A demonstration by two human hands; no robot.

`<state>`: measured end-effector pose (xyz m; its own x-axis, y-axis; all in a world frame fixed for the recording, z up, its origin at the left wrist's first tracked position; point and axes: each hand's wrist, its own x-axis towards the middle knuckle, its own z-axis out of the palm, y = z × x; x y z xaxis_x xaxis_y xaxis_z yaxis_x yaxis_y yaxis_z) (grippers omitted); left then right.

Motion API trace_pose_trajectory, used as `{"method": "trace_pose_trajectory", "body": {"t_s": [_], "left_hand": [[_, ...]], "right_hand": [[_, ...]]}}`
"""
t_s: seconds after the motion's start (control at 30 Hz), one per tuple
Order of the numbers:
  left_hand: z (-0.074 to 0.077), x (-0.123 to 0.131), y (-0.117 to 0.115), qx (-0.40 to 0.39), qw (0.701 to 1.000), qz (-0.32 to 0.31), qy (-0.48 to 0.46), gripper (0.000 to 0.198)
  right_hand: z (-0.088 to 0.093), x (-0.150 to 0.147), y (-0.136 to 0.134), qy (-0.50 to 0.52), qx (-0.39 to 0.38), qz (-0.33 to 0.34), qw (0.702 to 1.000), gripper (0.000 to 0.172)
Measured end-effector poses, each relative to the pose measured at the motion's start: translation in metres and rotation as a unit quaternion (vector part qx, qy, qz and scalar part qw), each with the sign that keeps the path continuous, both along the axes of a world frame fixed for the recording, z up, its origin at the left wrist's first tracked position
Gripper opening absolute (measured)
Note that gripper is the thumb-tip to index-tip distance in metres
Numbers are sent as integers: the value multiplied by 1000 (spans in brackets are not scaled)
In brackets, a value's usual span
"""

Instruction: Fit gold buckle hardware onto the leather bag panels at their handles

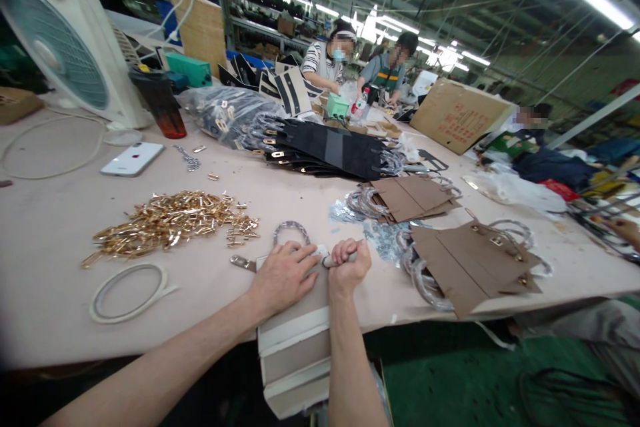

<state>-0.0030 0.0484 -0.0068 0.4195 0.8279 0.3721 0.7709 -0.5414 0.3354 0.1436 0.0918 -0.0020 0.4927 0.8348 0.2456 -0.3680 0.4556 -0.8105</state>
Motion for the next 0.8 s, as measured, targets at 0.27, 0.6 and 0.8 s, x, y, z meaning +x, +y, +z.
{"method": "trace_pose_trajectory", "body": {"t_s": [0.27,0.6,0.8], "left_hand": [[1,-1,0,1,1000,2,5,29],[4,-3,-4,1,1000,9,17,29],[7,-2,-3,-17,999,22,33,40]], "right_hand": [[-7,-2,9,-7,-9,27,1000,41],[-9,-6,28,-69,-89,110,988,39],[-12,-10,27,-81,-94,100,987,43]]}}
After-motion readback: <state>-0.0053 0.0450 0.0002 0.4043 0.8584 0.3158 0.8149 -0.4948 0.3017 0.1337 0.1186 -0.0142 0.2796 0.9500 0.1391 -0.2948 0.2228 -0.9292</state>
